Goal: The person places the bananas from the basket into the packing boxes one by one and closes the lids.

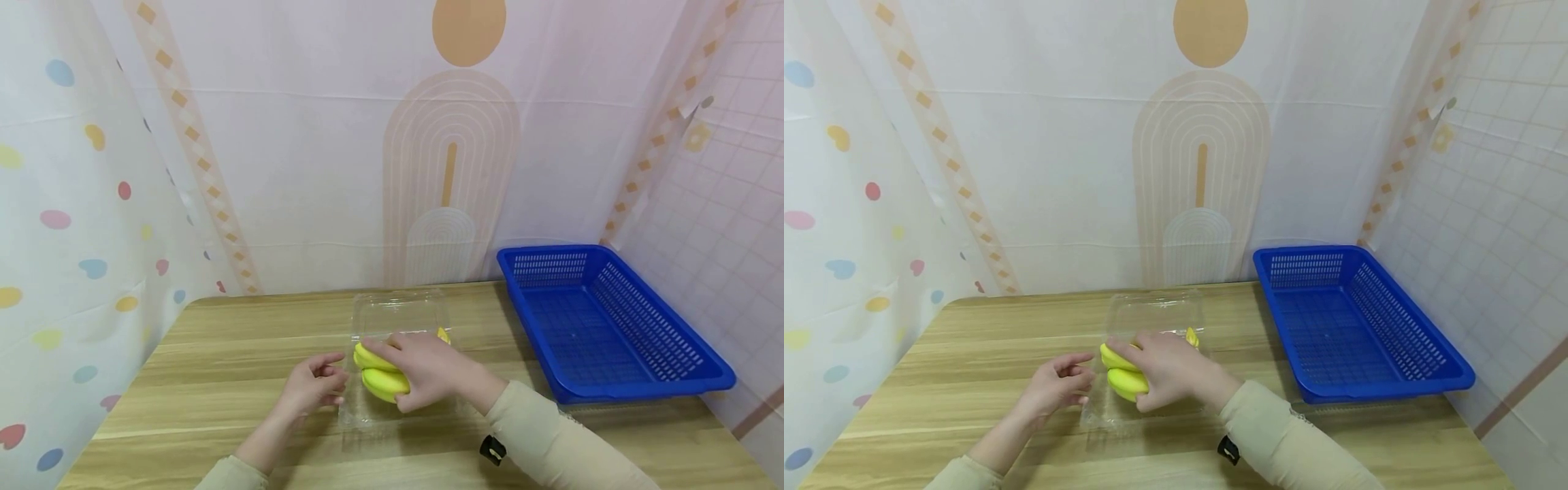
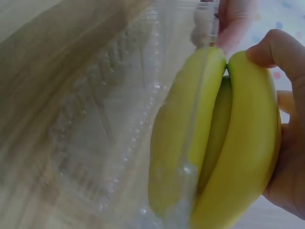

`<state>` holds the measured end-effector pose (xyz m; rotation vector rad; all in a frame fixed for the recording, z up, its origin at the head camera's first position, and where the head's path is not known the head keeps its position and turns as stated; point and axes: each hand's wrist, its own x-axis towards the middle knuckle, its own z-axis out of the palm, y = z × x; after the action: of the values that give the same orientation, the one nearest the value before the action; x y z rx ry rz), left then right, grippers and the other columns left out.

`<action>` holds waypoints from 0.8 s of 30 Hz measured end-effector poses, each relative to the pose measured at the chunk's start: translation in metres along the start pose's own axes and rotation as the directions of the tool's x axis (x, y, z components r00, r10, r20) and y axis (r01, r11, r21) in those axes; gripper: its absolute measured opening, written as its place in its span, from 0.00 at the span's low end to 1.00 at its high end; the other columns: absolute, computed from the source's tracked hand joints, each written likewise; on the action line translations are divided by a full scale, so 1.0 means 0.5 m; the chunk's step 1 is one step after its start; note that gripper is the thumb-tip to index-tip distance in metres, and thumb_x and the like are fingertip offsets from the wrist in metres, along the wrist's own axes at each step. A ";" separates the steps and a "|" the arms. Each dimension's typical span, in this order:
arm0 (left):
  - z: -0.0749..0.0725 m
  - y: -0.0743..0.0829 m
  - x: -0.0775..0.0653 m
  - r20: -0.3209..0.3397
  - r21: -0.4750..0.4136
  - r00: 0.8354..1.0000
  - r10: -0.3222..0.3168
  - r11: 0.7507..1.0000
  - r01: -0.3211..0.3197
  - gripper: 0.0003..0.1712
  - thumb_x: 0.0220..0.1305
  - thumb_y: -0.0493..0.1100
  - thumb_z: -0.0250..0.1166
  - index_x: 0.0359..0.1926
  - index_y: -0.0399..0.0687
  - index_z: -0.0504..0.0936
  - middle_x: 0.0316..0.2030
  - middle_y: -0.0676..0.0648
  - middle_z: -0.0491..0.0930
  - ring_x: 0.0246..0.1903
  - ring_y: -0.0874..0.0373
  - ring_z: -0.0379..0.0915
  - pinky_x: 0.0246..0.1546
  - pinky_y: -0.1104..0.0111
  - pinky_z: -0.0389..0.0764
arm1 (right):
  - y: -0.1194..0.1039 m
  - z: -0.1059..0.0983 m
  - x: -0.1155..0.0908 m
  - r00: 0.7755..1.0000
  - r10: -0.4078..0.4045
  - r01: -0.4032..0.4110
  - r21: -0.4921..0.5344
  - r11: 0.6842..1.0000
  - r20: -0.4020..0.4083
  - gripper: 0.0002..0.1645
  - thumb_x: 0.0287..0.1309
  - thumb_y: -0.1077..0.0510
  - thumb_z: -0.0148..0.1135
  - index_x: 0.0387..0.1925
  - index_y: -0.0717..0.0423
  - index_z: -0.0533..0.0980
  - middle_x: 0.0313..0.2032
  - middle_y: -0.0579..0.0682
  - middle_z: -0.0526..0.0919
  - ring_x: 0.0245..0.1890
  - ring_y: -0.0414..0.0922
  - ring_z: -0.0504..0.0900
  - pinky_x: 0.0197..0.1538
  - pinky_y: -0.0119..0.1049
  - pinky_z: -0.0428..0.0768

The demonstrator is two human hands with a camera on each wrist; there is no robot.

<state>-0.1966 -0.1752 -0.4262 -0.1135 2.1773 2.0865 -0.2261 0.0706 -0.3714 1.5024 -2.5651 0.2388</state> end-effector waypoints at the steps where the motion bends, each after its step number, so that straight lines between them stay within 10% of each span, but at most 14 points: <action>1: 0.000 0.000 0.000 -0.002 -0.002 1.000 -0.001 1.000 0.001 0.29 0.62 0.27 0.63 0.64 0.25 0.69 0.38 0.42 0.75 0.31 0.56 0.75 0.27 0.70 0.84 | -0.001 0.003 0.001 1.000 0.007 -0.007 -0.002 1.000 0.007 0.58 0.39 0.47 0.72 0.75 0.50 0.59 0.44 0.48 0.78 0.31 0.38 0.70 0.30 0.27 0.71; 24: -0.002 -0.001 -0.001 0.002 0.015 1.000 -0.018 1.000 0.018 0.29 0.64 0.27 0.63 0.65 0.26 0.67 0.39 0.41 0.74 0.32 0.55 0.75 0.28 0.68 0.85 | -0.001 0.041 0.006 0.995 0.074 -0.073 -0.025 0.997 0.071 0.57 0.40 0.46 0.73 0.74 0.46 0.60 0.40 0.44 0.73 0.29 0.37 0.69 0.27 0.26 0.68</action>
<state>-0.1963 -0.1765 -0.4266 -0.1292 2.1813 2.0596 -0.2284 0.0634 -0.3909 1.4361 -2.6733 0.1671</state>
